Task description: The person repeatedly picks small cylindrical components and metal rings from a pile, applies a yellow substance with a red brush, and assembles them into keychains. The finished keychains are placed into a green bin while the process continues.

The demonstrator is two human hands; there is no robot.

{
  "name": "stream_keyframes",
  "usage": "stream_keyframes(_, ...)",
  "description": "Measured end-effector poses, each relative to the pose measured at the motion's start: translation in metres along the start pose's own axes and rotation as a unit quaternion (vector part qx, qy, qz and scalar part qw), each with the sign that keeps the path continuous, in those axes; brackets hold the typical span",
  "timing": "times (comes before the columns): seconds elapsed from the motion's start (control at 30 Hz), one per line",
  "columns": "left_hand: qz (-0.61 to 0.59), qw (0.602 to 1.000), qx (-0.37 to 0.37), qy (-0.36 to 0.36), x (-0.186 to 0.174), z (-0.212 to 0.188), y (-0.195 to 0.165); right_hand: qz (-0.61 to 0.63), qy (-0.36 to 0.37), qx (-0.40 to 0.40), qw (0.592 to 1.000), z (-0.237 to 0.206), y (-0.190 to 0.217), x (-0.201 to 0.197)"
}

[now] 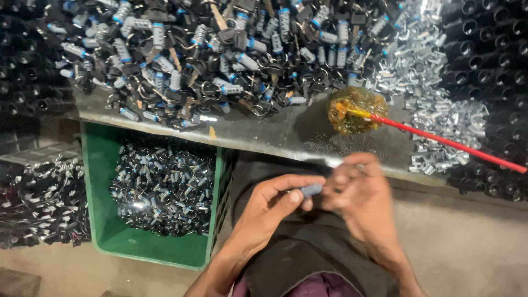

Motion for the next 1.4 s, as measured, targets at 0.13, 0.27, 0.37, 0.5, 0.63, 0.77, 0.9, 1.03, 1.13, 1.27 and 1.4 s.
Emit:
stream_keyframes(0.13,0.009,0.999,0.042,-0.021,-0.001,0.005,-0.023,-0.056,-0.153,-0.145,0.976,0.019,0.058,-0.018)
stream_keyframes(0.27,0.068,0.991,0.102,-0.057,0.006,0.019,-0.03,-0.364,-0.13,-0.297,0.873,0.01,0.105,0.021)
stream_keyframes(0.37,0.035,0.994,0.086,-0.055,0.01,0.031,-0.022,-0.501,-0.087,-0.334,0.794,0.001,0.119,0.056)
stream_keyframes(0.5,-0.1,0.991,0.075,-0.039,0.01,0.056,-0.009,-0.488,-0.096,-0.328,0.803,0.006,0.122,0.063)
stream_keyframes(0.63,-0.145,0.987,0.052,-0.042,0.006,0.069,0.005,-0.312,-0.111,-0.316,0.889,0.002,0.121,0.034)
stream_keyframes(0.77,-0.175,0.984,0.038,-0.022,0.002,0.071,0.013,-0.247,-0.149,-0.297,0.91,-0.001,0.102,0.008)
stream_keyframes(0.9,-0.199,0.979,0.039,0.009,0.008,0.069,0.014,-0.322,-0.119,-0.33,0.88,0.007,0.099,0.017)
stream_keyframes(1.03,-0.219,0.97,0.054,0.092,0.004,0.045,-0.003,-0.437,-0.09,-0.177,0.877,0.022,0.105,0.027)
stream_keyframes(1.13,-0.029,0.997,-0.062,0.041,-0.048,0.002,-0.016,-0.532,-0.134,0.037,0.836,0.02,0.081,0.019)
stream_keyframes(1.27,0.623,0.78,0.047,-0.042,-0.126,-0.047,-0.064,-0.652,-0.014,-0.052,0.757,0.024,0.04,0.031)
stream_keyframes(1.4,0.855,0.461,-0.082,-0.224,-0.128,-0.063,-0.086,-0.665,0.006,-0.162,0.73,0.035,0.02,0.039)
Point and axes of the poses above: each hand's wrist, its own z-axis towards the middle knuckle, its own x-axis out of the palm, y = z × x, the point moved 5 cm from there along z, towards the middle knuckle, and after that the axes turned 13 degrees about z, right-handed, at the moved point
